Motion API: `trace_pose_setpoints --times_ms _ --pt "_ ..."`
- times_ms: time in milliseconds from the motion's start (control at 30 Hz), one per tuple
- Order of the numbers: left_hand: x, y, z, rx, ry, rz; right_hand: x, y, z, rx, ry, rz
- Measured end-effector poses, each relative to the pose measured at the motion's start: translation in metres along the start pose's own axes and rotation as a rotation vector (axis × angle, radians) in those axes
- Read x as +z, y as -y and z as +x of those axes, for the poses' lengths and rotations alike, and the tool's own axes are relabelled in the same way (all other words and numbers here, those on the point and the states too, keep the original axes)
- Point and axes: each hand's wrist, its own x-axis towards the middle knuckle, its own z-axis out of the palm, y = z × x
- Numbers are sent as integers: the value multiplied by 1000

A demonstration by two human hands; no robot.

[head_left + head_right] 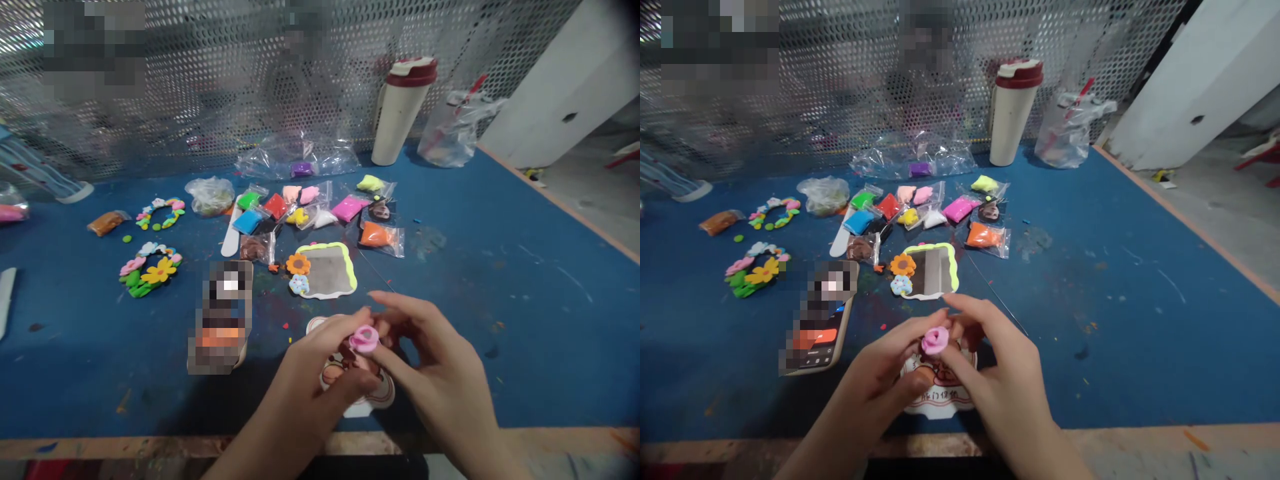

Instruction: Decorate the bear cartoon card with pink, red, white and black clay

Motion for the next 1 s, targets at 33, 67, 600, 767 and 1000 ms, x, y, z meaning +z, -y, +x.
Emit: trace_pose_setpoints --times_ms 33,67,600,767,1000 --pt "1 0 1 35 4 75 0 -1 2 -23 9 -69" --pt "2 1 2 59 -5 158 0 -2 4 -54 18 -121" --pt "0 0 10 -275 10 -324 -13 -11 7 267 -52 105" --pt "0 11 8 -327 0 -547 -7 -16 -1 234 -331 197" --pt "4 9 6 -298 104 -889 -3 -7 5 -154 74 -45"
